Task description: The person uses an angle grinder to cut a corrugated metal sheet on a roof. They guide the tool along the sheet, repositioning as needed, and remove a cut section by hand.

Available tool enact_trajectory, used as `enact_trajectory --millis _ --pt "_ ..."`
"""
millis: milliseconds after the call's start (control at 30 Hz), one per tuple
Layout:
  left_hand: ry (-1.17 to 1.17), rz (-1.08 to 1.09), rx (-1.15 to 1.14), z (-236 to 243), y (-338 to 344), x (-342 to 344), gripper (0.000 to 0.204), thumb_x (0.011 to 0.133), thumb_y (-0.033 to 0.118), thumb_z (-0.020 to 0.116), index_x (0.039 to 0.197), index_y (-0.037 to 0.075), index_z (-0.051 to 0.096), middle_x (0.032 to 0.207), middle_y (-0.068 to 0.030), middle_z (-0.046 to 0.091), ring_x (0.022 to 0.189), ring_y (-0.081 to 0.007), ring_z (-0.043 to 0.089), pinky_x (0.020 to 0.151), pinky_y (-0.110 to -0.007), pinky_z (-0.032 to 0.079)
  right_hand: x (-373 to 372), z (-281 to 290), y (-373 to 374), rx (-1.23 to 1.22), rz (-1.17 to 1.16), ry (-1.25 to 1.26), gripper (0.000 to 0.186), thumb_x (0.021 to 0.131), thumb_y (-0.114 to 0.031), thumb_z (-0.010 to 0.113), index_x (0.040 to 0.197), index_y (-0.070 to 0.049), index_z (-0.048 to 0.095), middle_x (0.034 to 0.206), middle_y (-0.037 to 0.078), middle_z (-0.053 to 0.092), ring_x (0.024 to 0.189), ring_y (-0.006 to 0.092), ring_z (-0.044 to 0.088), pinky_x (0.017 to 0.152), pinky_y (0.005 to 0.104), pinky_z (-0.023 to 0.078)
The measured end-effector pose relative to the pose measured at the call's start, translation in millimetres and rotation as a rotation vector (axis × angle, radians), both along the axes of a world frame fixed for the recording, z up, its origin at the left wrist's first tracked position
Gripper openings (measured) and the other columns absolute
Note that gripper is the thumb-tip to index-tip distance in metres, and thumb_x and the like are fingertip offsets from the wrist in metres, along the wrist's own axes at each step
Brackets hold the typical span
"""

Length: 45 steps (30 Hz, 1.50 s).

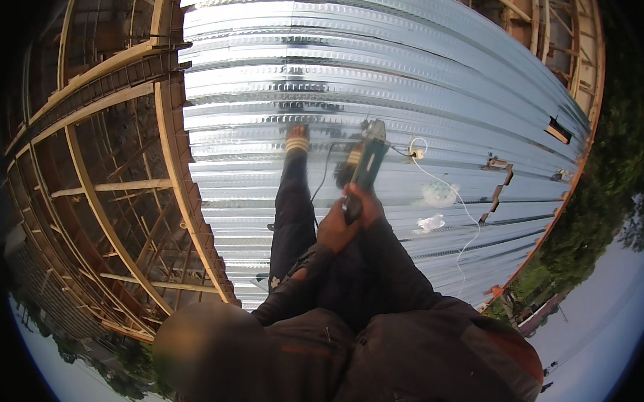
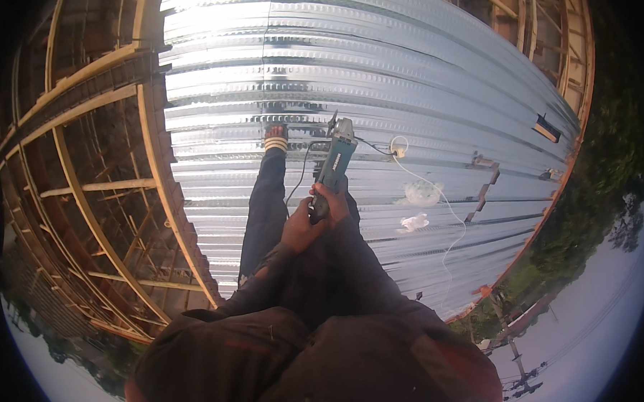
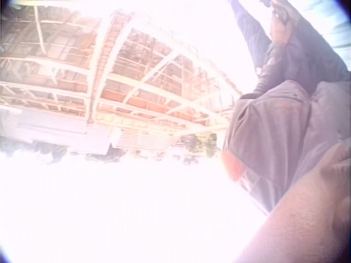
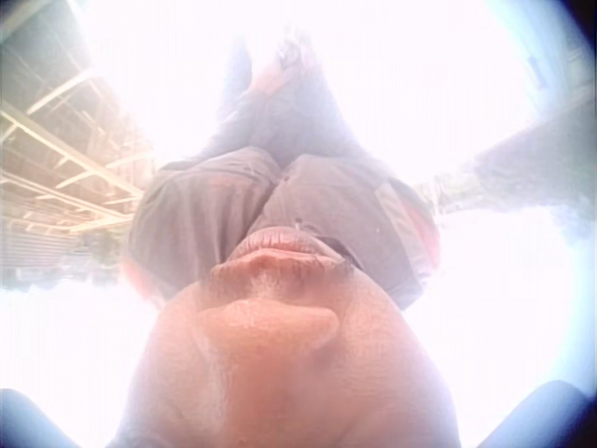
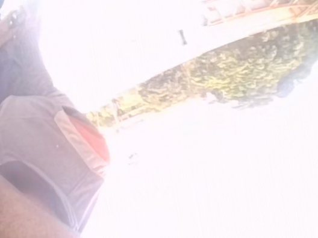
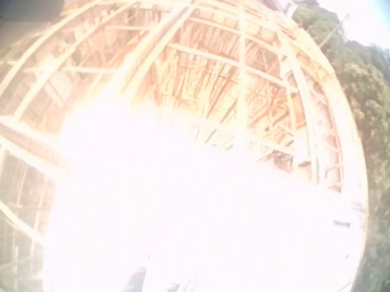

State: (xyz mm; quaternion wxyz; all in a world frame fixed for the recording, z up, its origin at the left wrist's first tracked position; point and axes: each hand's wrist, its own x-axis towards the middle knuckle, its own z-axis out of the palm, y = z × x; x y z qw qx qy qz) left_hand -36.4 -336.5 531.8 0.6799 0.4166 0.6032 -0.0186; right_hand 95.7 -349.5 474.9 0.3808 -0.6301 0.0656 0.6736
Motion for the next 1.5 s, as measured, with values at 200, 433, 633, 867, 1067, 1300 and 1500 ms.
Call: enact_trajectory --millis 200,433,633,867,1067,1300,1500 --pt "0.111 -0.019 0.124 -28.0 5.1 41.3 0.079 0.078 0.028 0.072 0.143 0.005 0.033 0.110 -0.0256 0.065 0.100 -0.0420 0.065 0.083 -0.048 0.052 25.8 -17.6 9.2 0.130 0.044 0.055 0.041 0.090 -0.018 0.067 0.125 -0.006 0.049 0.104 0.005 0.059 0.095 0.0168 0.059 0.083 0.0314 0.050" --pt "0.335 -0.100 0.342 -54.4 54.6 85.1 0.071 0.080 0.032 0.071 0.136 0.006 0.036 0.094 -0.0243 0.069 0.088 -0.0419 0.068 0.075 -0.051 0.052 59.5 -40.1 72.5 0.231 0.007 0.095 0.044 0.087 -0.017 0.070 0.124 -0.008 0.049 0.103 0.006 0.061 0.095 0.0178 0.061 0.083 0.0328 0.052" --pt "0.403 0.015 0.528 -148.2 129.9 74.9 0.068 0.081 0.034 0.069 0.133 0.004 0.036 0.088 -0.0262 0.069 0.083 -0.0456 0.068 0.071 -0.051 0.054 45.2 -135.1 170.0 0.416 0.150 0.107 0.047 0.082 -0.020 0.076 0.118 -0.003 0.052 0.097 0.008 0.064 0.088 0.0177 0.064 0.081 0.0324 0.053" --pt "0.610 0.107 0.435 -341.3 134.2 24.5 0.069 0.083 0.038 0.068 0.134 0.005 0.036 0.091 -0.0260 0.069 0.086 -0.0452 0.068 0.075 -0.052 0.054 -31.0 -362.6 181.5 0.475 0.231 0.097 0.044 0.078 -0.015 0.079 0.112 -0.004 0.054 0.097 0.007 0.064 0.085 0.0165 0.063 0.076 0.0321 0.053" --pt "0.748 0.111 0.369 -485.7 72.7 -12.7 0.073 0.083 0.041 0.067 0.139 0.007 0.035 0.086 -0.0234 0.070 0.082 -0.0433 0.069 0.073 -0.051 0.053 -75.0 -487.4 122.6 0.420 0.270 0.128 0.058 0.074 -0.021 0.081 0.118 0.000 0.050 0.104 0.011 0.060 0.093 0.0200 0.062 0.081 0.0348 0.053" --pt "0.744 0.203 0.397 -547.7 48.7 -16.6 0.059 0.088 0.040 0.059 0.131 0.005 0.040 0.082 -0.0234 0.070 0.080 -0.0444 0.068 0.071 -0.053 0.053 -79.4 -554.5 106.3 0.427 0.373 0.117 0.049 0.077 -0.020 0.079 0.113 0.000 0.053 0.099 0.011 0.062 0.088 0.0194 0.063 0.077 0.0339 0.054" --pt "0.677 0.228 0.443 -551.6 44.4 -22.8 0.054 0.087 0.042 0.059 0.123 0.005 0.043 0.080 -0.0246 0.069 0.080 -0.0443 0.068 0.070 -0.054 0.052 -85.1 -545.8 107.1 0.424 0.351 0.103 0.039 0.081 -0.019 0.075 0.109 0.000 0.056 0.090 0.008 0.065 0.080 0.0166 0.065 0.072 0.0314 0.054"
